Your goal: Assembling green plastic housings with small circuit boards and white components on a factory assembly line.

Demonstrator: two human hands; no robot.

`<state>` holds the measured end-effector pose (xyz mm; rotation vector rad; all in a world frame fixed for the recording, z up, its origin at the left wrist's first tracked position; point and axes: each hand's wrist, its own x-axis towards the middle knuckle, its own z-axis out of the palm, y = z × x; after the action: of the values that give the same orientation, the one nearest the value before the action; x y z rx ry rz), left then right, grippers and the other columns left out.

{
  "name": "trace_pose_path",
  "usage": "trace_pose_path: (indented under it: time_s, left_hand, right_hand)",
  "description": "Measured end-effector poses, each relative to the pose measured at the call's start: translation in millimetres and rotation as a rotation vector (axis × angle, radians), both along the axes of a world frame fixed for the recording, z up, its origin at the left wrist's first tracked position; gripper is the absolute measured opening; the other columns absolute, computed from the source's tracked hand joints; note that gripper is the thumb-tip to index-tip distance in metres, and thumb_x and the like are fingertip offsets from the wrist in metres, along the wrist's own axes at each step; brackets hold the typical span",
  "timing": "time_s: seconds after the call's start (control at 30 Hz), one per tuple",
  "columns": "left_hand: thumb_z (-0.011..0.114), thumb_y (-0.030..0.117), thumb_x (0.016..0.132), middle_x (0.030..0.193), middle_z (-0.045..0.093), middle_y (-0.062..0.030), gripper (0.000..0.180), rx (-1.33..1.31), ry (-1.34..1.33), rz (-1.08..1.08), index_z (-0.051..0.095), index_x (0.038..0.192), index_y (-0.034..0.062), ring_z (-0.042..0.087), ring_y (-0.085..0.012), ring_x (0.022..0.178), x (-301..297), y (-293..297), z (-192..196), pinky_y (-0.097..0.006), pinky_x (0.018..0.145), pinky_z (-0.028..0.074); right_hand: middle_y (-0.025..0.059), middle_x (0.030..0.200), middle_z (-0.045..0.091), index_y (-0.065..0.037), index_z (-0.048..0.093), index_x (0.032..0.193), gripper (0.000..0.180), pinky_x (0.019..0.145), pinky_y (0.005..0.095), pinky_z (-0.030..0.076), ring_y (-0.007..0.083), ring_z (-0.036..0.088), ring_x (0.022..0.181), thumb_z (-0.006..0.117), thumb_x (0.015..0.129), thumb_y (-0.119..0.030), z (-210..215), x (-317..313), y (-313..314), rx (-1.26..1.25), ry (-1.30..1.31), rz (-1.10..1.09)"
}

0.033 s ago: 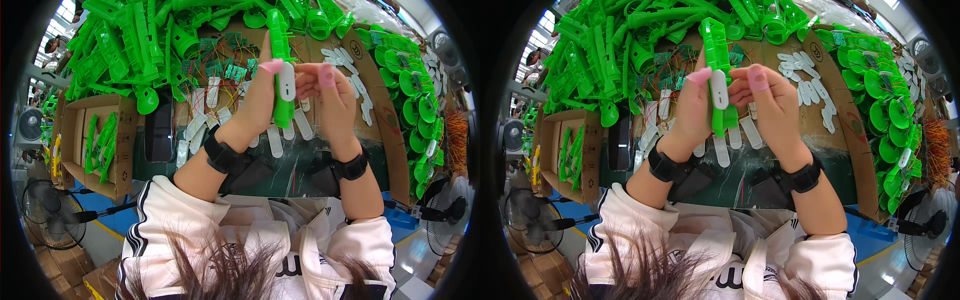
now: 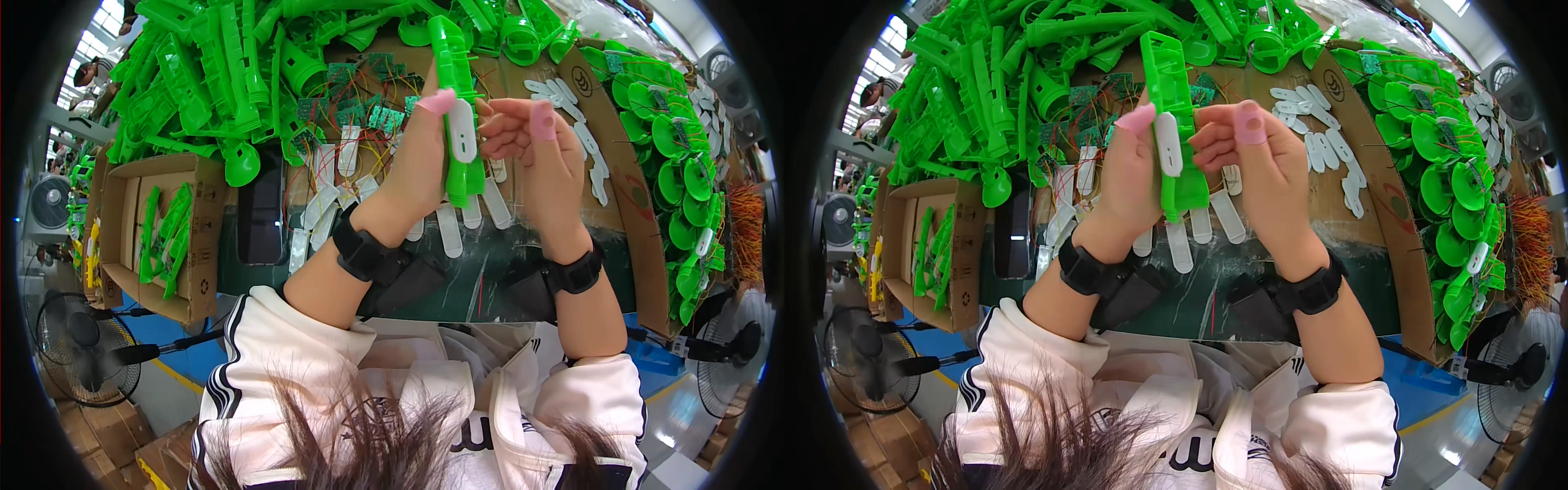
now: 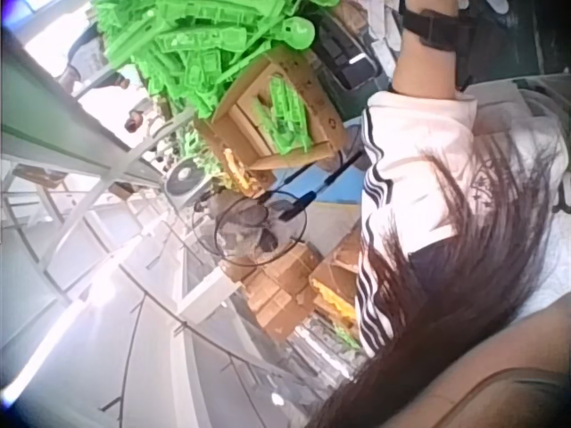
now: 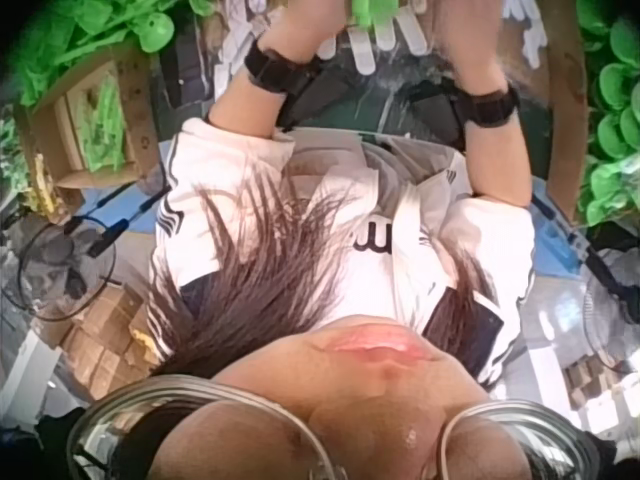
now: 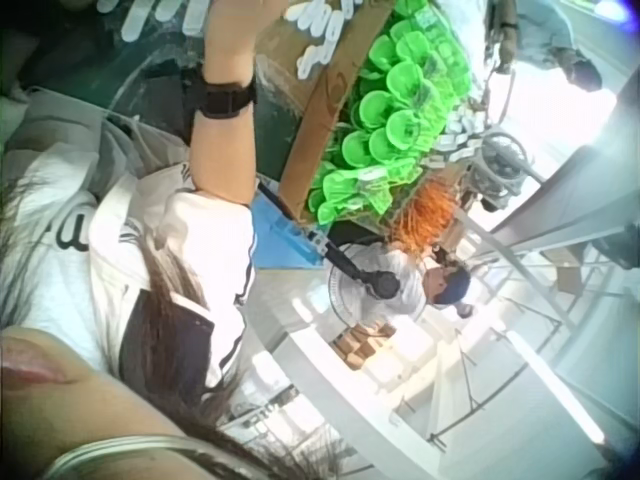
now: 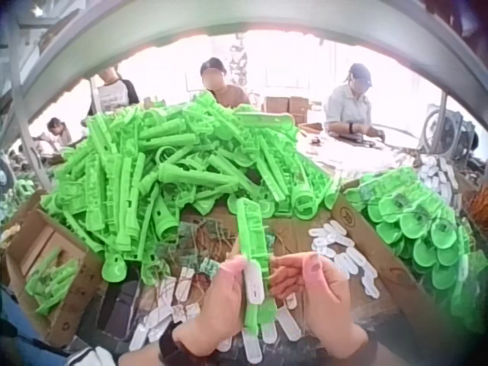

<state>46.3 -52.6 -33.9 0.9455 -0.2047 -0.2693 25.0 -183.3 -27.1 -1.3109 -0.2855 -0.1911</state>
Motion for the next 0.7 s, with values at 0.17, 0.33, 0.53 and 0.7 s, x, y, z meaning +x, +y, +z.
trace_pose_path:
  time_s: [0.17, 0.33, 0.53, 0.7]
  left_hand:
    - [0.045, 0.043, 0.088, 0.088, 0.057, -0.0088, 0.045, -0.124, 0.098, 0.085, 0.053, 0.103, 0.0010, 0.057, -0.0184, 0.080, 8.4, 9.5, 4.6, -0.028, 0.065, 0.048]
    - [0.052, 0.031, 0.086, 0.083, 0.050, -0.0061, 0.030, -0.290, 0.041, -0.019, 0.046, 0.098, 0.0041, 0.051, -0.0165, 0.072, 20.9, 27.8, 2.2, -0.029, 0.059, 0.045]
    - [0.049, 0.032, 0.086, 0.082, 0.048, -0.0056, 0.035, -0.408, 0.049, 0.010, 0.045, 0.101, 0.0004, 0.049, -0.0167, 0.074, 29.6, 41.3, 8.9, -0.027, 0.061, 0.043]
    - [0.051, 0.037, 0.085, 0.084, 0.047, -0.0067, 0.042, -0.468, -0.025, 0.104, 0.045, 0.103, -0.0006, 0.048, -0.0176, 0.076, 27.2, 50.0, 17.1, -0.028, 0.062, 0.043]
  right_hand:
    - [0.0091, 0.084, 0.060, 0.005, 0.057, 0.098, 0.047, 0.065, 0.0225, 0.046, 0.0111, 0.057, 0.071, 0.036, 0.096, -0.037, -6.2, 7.4, -7.6, 0.012, 0.003, -0.133]
    - [0.0068, 0.081, 0.060, 0.003, 0.058, 0.096, 0.042, 0.064, 0.0213, 0.044, 0.0099, 0.056, 0.069, 0.039, 0.095, -0.035, -6.3, 13.9, -14.3, 0.010, 0.008, -0.221]
    - [0.0027, 0.077, 0.060, 0.001, 0.062, 0.092, 0.024, 0.059, 0.0211, 0.042, 0.0080, 0.053, 0.065, 0.061, 0.083, -0.021, -16.2, 26.9, -39.8, -0.565, 0.060, -0.182]
    - [0.0057, 0.081, 0.063, 0.000, 0.062, 0.095, 0.026, 0.060, 0.0228, 0.044, 0.0084, 0.055, 0.067, 0.066, 0.075, -0.015, -10.4, 34.3, -37.2, -0.673, 0.016, -0.382]
